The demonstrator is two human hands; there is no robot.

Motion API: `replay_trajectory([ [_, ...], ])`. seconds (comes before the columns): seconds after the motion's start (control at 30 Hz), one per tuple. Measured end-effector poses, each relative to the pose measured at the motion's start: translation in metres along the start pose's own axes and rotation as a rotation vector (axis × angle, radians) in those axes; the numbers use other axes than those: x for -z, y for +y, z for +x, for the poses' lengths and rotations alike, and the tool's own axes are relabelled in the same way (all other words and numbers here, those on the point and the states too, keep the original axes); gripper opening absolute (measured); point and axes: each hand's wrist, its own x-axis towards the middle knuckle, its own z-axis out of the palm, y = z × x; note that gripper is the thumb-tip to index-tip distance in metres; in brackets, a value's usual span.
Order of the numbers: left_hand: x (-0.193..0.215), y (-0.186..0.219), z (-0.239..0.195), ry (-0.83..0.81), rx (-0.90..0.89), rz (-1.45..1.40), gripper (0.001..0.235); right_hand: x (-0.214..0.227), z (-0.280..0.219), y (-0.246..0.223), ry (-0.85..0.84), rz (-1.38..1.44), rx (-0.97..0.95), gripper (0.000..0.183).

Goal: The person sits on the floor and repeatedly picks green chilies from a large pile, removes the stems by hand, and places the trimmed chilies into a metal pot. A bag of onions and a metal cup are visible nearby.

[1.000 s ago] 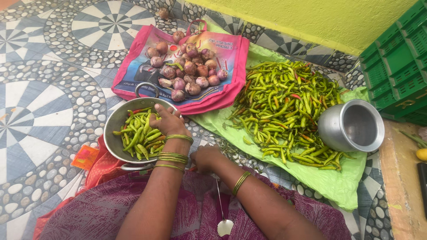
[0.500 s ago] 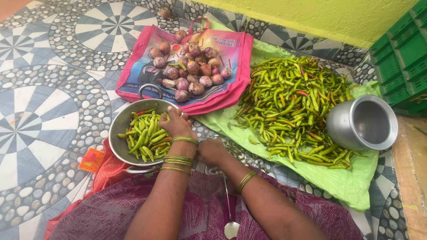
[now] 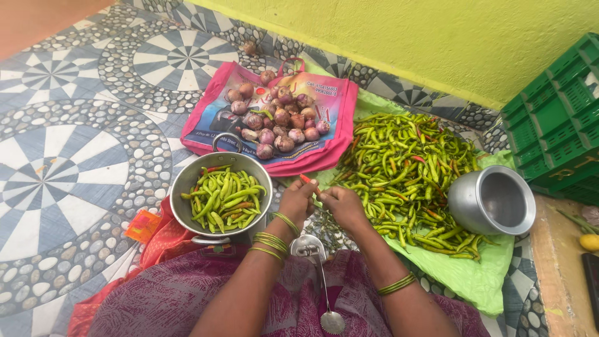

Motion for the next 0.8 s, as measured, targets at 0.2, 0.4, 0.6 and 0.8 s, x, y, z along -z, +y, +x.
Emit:
replay_trajectory([
  [0.2, -0.021, 0.023, -0.053, 0.187, -0.56, 0.816, 0.021, 0.004, -0.007, 0.009, 0.053, 0.197, -0.069, 0.02],
  [0.4, -0.04, 0.057, -0.096, -0.015, -0.707, 1.489, 0.02, 0.013, 0.005, 0.03, -0.143, -0.607, 0.031, 0.019],
  [0.6, 0.029, 0.118, -0.064, 0.578, -0.425, 1.663, 0.014, 0.09, 0.049, 0.042, 0.111, -0.832, -0.148, 0.024],
  [0.8, 0.038, 0.095, -0.009, 0.646, -0.613, 1.132, 0.064, 0.052, 0.086, 0.077, 0.261, -0.859, 0.224, 0.033],
])
